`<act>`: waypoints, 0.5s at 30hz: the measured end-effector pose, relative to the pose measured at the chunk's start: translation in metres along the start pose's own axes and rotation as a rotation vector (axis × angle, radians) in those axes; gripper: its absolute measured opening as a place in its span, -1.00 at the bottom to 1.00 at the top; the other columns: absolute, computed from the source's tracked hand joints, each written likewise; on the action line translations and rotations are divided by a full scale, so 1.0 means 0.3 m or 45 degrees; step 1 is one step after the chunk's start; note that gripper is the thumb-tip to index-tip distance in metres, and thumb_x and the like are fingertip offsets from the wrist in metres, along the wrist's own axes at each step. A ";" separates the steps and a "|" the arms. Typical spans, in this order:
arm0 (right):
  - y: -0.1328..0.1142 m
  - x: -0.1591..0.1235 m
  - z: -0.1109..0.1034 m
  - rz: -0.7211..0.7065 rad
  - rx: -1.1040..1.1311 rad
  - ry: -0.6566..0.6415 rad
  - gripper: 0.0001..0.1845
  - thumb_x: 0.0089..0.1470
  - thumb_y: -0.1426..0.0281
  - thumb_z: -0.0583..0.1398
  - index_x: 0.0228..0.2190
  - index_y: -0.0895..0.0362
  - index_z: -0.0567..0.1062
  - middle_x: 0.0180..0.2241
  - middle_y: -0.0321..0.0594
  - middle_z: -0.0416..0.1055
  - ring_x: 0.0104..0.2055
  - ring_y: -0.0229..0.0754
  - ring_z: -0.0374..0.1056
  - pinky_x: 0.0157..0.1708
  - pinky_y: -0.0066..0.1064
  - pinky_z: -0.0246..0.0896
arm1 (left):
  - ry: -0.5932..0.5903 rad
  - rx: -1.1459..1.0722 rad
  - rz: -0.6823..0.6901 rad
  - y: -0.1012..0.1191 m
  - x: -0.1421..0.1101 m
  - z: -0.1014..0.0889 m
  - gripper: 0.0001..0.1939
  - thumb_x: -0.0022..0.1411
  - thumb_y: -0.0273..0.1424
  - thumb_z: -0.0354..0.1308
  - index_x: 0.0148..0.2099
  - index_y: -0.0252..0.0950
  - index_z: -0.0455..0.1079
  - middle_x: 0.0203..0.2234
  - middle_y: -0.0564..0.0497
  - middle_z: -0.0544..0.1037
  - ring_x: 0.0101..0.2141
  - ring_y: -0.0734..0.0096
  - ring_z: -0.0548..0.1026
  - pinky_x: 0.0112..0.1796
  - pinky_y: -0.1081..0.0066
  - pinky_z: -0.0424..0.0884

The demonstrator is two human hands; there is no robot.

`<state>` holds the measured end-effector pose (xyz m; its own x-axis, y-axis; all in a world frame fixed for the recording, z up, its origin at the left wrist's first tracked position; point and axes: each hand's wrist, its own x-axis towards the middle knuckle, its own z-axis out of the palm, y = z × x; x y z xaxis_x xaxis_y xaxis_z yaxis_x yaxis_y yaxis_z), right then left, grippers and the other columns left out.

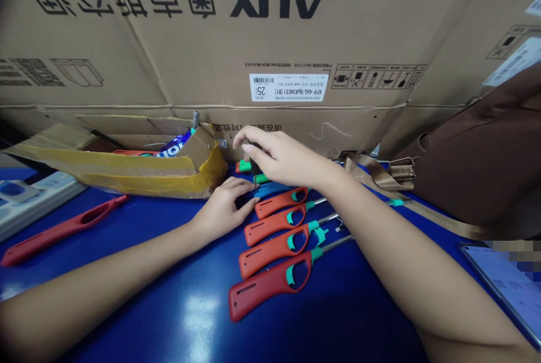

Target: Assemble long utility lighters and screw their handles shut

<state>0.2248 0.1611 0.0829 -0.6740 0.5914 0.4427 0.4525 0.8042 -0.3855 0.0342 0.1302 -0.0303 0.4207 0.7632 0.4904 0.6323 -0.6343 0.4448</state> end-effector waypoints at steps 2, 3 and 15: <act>0.004 -0.001 0.000 0.044 -0.065 0.064 -0.79 0.30 0.27 0.12 -0.18 0.08 0.51 -0.47 -0.36 0.44 -0.52 -0.30 0.24 -0.45 -0.46 0.04 | 0.000 0.010 0.002 0.001 0.001 -0.001 -0.80 0.31 -0.50 0.21 -0.04 -0.34 0.55 -0.16 -0.12 0.62 -0.10 0.17 0.52 0.01 0.14 0.50; 0.006 0.000 0.007 0.071 -0.115 0.124 -0.80 0.27 0.24 0.17 -0.24 0.08 0.52 -0.54 -0.39 0.37 -0.56 -0.32 0.18 -0.47 -0.45 -0.01 | -0.002 0.017 0.004 0.002 0.001 -0.002 -0.81 0.31 -0.50 0.22 -0.04 -0.35 0.55 -0.17 -0.13 0.62 -0.10 0.17 0.52 0.01 0.14 0.50; -0.035 -0.058 -0.096 0.379 0.533 0.870 -0.65 0.03 0.10 0.39 -0.28 0.06 0.49 -0.39 -0.32 0.44 -0.59 -0.37 0.20 -0.62 -0.47 0.12 | -0.065 0.165 0.075 0.026 0.013 -0.044 -0.70 0.37 -0.50 0.10 0.11 -0.42 0.44 -0.04 -0.27 0.58 0.00 0.06 0.52 0.06 0.02 0.48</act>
<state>0.2486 0.1442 0.1025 -0.0002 0.7889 0.6146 0.2111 0.6008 -0.7711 0.0323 0.1267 -0.0150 0.4897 0.7327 0.4726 0.6830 -0.6593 0.3144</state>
